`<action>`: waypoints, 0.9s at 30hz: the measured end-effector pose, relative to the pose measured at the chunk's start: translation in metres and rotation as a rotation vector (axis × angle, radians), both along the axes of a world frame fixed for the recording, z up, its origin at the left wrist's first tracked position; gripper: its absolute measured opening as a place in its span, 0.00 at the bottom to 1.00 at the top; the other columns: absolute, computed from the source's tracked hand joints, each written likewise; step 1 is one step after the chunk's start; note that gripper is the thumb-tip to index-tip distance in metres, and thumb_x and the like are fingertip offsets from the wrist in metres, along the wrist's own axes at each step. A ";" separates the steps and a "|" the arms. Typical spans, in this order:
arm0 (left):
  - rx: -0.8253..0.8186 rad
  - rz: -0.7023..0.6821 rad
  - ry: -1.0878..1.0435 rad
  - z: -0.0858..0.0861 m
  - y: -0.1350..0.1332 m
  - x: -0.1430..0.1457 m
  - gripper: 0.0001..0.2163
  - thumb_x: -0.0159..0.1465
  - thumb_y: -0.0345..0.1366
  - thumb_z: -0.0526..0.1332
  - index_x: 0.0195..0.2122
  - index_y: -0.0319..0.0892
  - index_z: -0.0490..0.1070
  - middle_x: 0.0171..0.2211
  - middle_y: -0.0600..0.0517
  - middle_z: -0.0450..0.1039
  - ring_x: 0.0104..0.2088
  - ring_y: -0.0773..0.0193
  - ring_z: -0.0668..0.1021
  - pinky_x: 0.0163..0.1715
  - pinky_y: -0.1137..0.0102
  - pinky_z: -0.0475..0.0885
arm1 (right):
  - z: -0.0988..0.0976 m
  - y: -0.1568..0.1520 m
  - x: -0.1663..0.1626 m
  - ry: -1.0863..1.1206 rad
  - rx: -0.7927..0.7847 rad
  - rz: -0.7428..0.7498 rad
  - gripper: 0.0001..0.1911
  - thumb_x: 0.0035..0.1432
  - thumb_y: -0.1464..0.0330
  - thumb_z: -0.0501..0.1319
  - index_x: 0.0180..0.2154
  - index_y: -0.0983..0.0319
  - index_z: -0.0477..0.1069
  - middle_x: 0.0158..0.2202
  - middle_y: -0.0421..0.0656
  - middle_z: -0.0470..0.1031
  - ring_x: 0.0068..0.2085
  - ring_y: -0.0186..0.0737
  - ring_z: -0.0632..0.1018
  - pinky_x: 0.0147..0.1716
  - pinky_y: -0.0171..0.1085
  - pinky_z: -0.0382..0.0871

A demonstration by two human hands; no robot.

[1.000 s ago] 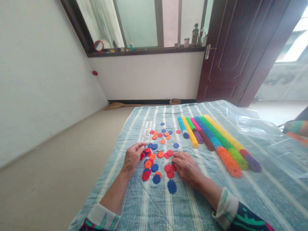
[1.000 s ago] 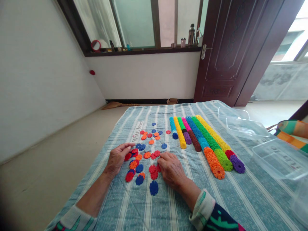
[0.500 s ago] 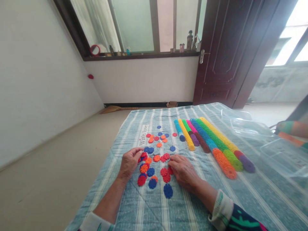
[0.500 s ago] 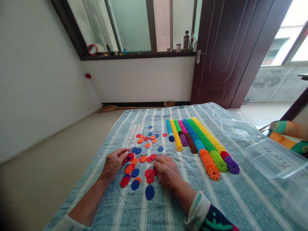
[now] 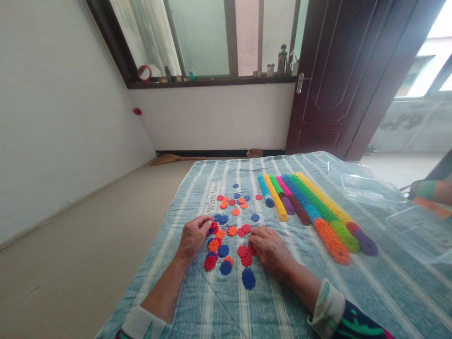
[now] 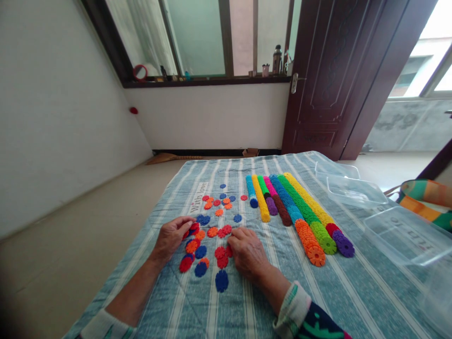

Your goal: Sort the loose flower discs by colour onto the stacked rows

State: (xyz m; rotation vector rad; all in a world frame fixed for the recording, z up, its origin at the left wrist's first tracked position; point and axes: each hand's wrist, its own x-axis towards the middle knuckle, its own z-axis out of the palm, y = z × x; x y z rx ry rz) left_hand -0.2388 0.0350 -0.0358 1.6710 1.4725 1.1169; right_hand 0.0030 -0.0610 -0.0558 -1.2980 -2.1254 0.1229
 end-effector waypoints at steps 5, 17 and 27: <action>0.006 -0.001 0.016 -0.002 0.000 0.001 0.14 0.54 0.43 0.61 0.34 0.40 0.79 0.33 0.49 0.81 0.34 0.59 0.80 0.40 0.66 0.74 | -0.002 0.000 0.002 -0.001 0.000 -0.003 0.10 0.65 0.77 0.55 0.35 0.61 0.73 0.42 0.46 0.76 0.45 0.43 0.75 0.48 0.42 0.67; 0.046 -0.044 0.041 -0.004 -0.001 0.005 0.12 0.55 0.41 0.59 0.34 0.40 0.78 0.32 0.49 0.81 0.34 0.60 0.80 0.40 0.66 0.75 | 0.008 -0.029 -0.034 -0.137 0.050 0.168 0.11 0.66 0.66 0.58 0.49 0.58 0.72 0.57 0.46 0.72 0.59 0.52 0.67 0.58 0.55 0.58; 0.073 -0.057 0.079 -0.001 -0.004 0.007 0.11 0.55 0.39 0.59 0.33 0.40 0.78 0.32 0.51 0.81 0.34 0.61 0.80 0.41 0.67 0.74 | 0.015 -0.018 -0.039 -0.287 -0.096 0.059 0.23 0.66 0.52 0.55 0.54 0.59 0.70 0.62 0.51 0.65 0.65 0.59 0.60 0.61 0.60 0.55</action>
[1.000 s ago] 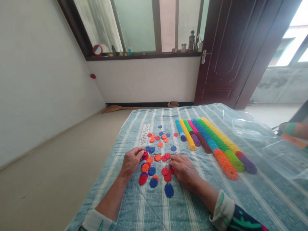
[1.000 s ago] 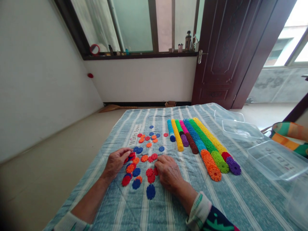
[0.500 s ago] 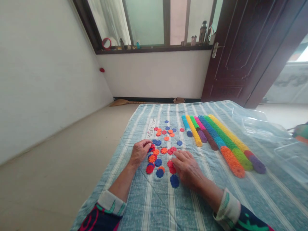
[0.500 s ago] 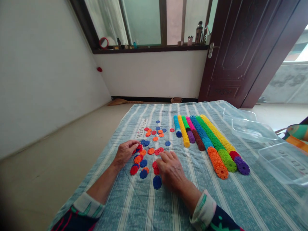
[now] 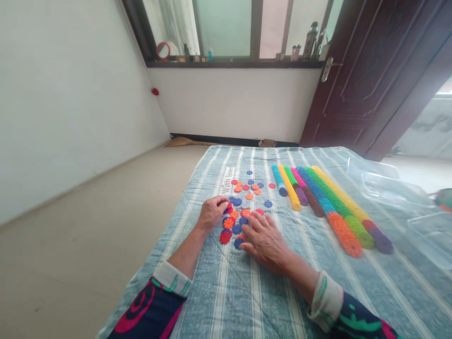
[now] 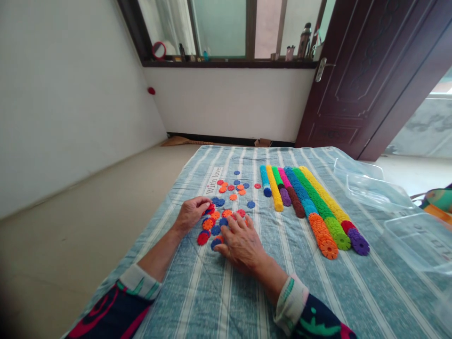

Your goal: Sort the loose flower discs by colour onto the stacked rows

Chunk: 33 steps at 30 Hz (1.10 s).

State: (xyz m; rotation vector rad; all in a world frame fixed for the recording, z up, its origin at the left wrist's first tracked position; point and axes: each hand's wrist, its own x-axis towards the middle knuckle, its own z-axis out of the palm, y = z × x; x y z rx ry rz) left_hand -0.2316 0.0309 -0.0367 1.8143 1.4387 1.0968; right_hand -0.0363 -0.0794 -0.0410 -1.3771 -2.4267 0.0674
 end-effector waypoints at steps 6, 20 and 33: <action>-0.002 -0.004 -0.006 0.001 -0.001 0.002 0.10 0.54 0.38 0.59 0.31 0.41 0.78 0.30 0.52 0.80 0.32 0.62 0.79 0.39 0.68 0.74 | 0.003 -0.006 -0.008 0.001 -0.026 0.090 0.26 0.67 0.50 0.52 0.59 0.57 0.67 0.64 0.51 0.61 0.66 0.58 0.57 0.62 0.61 0.52; -0.002 -0.018 0.001 0.001 -0.002 0.003 0.09 0.54 0.38 0.58 0.30 0.41 0.77 0.28 0.53 0.79 0.32 0.62 0.79 0.38 0.69 0.73 | 0.000 -0.005 -0.018 0.011 -0.021 0.129 0.27 0.66 0.47 0.52 0.57 0.55 0.69 0.65 0.53 0.60 0.67 0.60 0.56 0.62 0.63 0.49; -0.013 -0.005 0.001 0.001 -0.001 0.003 0.10 0.54 0.39 0.59 0.30 0.41 0.77 0.29 0.52 0.80 0.32 0.61 0.79 0.39 0.68 0.74 | -0.008 -0.004 -0.021 0.068 0.060 -0.033 0.27 0.65 0.53 0.58 0.55 0.68 0.70 0.63 0.58 0.64 0.66 0.59 0.60 0.64 0.59 0.52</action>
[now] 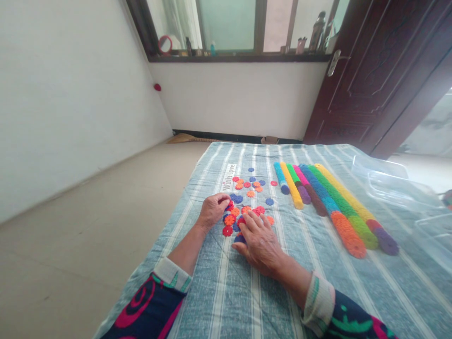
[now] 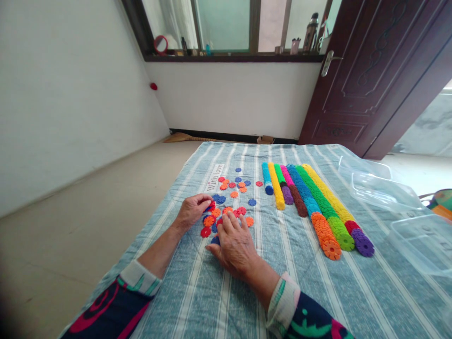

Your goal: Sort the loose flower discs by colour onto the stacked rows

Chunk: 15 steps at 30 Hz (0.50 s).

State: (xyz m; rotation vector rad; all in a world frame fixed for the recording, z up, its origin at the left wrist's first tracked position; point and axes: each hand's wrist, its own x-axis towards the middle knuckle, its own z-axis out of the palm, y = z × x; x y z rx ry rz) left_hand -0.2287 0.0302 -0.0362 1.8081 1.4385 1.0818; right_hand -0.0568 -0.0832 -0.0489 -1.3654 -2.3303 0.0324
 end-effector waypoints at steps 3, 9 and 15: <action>-0.038 -0.022 -0.027 0.002 -0.001 -0.003 0.10 0.53 0.40 0.62 0.32 0.41 0.78 0.31 0.51 0.80 0.33 0.61 0.79 0.40 0.66 0.74 | -0.001 0.003 0.004 0.021 0.016 -0.037 0.23 0.66 0.55 0.58 0.52 0.67 0.72 0.61 0.57 0.66 0.64 0.58 0.63 0.63 0.58 0.53; -0.218 -0.268 -0.017 0.020 -0.007 -0.013 0.25 0.42 0.37 0.72 0.44 0.43 0.79 0.47 0.47 0.80 0.46 0.55 0.80 0.51 0.62 0.73 | -0.002 0.011 0.020 0.086 0.054 -0.112 0.15 0.67 0.59 0.57 0.47 0.62 0.74 0.55 0.53 0.72 0.61 0.56 0.66 0.60 0.58 0.57; -0.217 -0.327 0.059 0.027 -0.006 -0.019 0.29 0.41 0.34 0.73 0.48 0.47 0.78 0.55 0.48 0.75 0.55 0.51 0.75 0.59 0.60 0.67 | 0.003 0.013 0.028 0.078 0.045 -0.095 0.14 0.68 0.60 0.56 0.47 0.58 0.75 0.55 0.51 0.71 0.60 0.54 0.66 0.59 0.56 0.57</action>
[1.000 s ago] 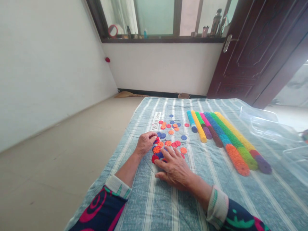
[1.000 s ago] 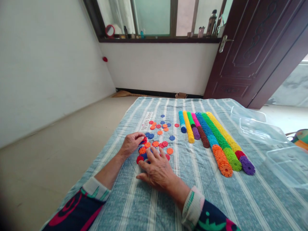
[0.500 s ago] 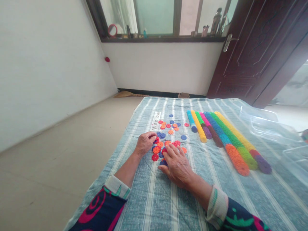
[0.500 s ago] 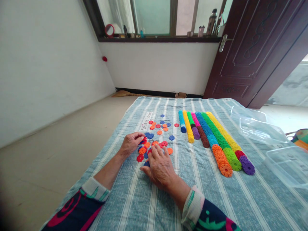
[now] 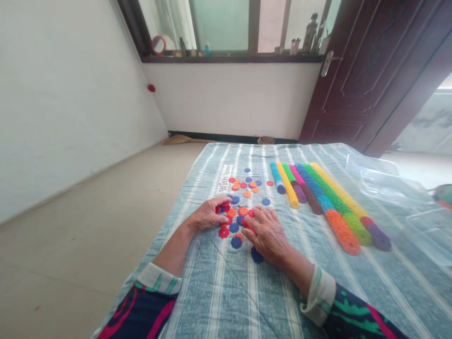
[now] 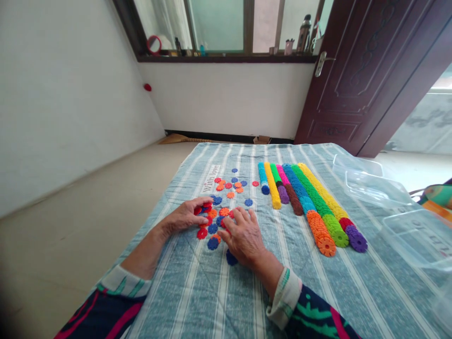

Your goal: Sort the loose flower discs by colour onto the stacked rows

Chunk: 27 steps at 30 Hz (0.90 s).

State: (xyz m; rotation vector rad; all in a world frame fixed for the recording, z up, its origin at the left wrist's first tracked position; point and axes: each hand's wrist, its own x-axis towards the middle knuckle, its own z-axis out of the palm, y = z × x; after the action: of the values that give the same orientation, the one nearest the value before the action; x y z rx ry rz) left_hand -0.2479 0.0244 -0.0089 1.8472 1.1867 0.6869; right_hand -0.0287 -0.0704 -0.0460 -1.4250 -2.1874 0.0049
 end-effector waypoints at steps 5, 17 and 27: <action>-0.071 0.000 -0.067 -0.004 0.003 -0.005 0.27 0.42 0.31 0.70 0.47 0.46 0.79 0.52 0.48 0.77 0.50 0.53 0.78 0.56 0.62 0.70 | -0.001 0.001 0.001 0.001 -0.002 -0.031 0.13 0.67 0.59 0.58 0.45 0.58 0.76 0.55 0.51 0.71 0.60 0.54 0.66 0.59 0.56 0.57; -0.101 -0.005 -0.137 -0.005 0.006 -0.005 0.22 0.42 0.28 0.63 0.40 0.44 0.82 0.52 0.46 0.77 0.52 0.52 0.77 0.56 0.60 0.70 | -0.019 0.032 0.044 0.297 0.018 -0.122 0.14 0.67 0.63 0.56 0.41 0.58 0.80 0.47 0.48 0.78 0.51 0.47 0.77 0.53 0.47 0.69; -0.068 -0.008 -0.116 -0.011 0.006 -0.004 0.17 0.48 0.33 0.65 0.40 0.44 0.81 0.47 0.47 0.79 0.42 0.55 0.80 0.35 0.69 0.77 | -0.003 0.020 0.041 0.173 -0.023 0.257 0.09 0.62 0.64 0.63 0.41 0.56 0.81 0.55 0.47 0.73 0.60 0.50 0.69 0.60 0.51 0.62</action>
State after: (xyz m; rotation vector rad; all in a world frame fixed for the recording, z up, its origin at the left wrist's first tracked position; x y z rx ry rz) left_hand -0.2516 0.0308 -0.0198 1.7307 1.1134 0.7303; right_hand 0.0127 -0.0504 -0.0493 -1.1016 -2.2151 0.2365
